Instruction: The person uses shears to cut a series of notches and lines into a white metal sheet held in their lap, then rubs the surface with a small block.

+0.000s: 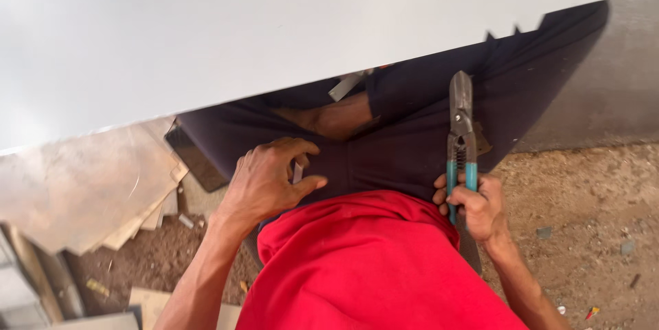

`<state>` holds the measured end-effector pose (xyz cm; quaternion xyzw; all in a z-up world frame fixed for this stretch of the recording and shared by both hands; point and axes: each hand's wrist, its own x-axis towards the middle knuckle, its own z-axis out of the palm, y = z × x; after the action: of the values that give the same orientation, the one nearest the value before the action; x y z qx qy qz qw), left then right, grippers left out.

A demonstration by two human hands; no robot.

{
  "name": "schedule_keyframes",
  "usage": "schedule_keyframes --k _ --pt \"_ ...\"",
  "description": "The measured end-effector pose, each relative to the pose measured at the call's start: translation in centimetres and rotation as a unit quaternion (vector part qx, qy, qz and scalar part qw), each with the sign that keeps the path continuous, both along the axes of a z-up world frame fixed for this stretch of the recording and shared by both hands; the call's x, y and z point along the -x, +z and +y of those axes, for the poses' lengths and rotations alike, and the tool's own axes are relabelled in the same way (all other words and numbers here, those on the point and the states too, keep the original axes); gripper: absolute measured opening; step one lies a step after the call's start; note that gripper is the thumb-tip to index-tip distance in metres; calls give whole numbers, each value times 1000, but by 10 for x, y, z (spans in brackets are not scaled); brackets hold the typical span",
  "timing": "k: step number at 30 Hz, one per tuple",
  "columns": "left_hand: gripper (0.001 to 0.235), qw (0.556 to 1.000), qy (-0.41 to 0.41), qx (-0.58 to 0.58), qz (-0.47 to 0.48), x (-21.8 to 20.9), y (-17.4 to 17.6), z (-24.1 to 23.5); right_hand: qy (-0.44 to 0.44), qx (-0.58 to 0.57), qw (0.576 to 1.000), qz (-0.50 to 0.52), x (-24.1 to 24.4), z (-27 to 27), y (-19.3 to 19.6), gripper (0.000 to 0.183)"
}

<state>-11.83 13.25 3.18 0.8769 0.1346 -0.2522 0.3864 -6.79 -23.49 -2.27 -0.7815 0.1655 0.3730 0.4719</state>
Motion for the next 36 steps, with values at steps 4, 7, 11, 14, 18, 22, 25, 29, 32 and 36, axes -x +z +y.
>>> schedule_keyframes --k 4,7,11,14,18,22,25,29,32,36 --pt "44 995 84 17 -50 13 -19 -6 12 -37 999 11 -9 7 3 32" --pt "32 949 244 183 -84 2 -39 -23 30 -35 999 16 -14 7 2 32" --pt "33 941 52 43 -331 -34 -74 -53 26 -15 1000 9 -11 12 6 33" --pt "36 964 2 45 -262 -47 -96 -70 25 -10 1000 9 -9 9 8 33" --pt "31 975 76 98 -184 -57 -102 -63 21 -8 1000 -19 -5 7 6 33" --pt "44 959 -58 9 -277 -61 -100 -58 21 -19 999 -15 -6 6 1 33" --pt "33 966 -61 11 -253 -61 -103 -64 13 -32 999 11 -10 6 2 33" --pt "23 958 51 31 -280 -64 -121 -58 23 -24 999 -2 -11 7 2 34" --pt "28 953 54 -105 -278 -86 -121 -41 22 -11 1000 -3 -9 8 4 34" --pt "25 957 137 -76 -245 -81 -115 -22 35 -10 999 -2 -13 14 7 34"
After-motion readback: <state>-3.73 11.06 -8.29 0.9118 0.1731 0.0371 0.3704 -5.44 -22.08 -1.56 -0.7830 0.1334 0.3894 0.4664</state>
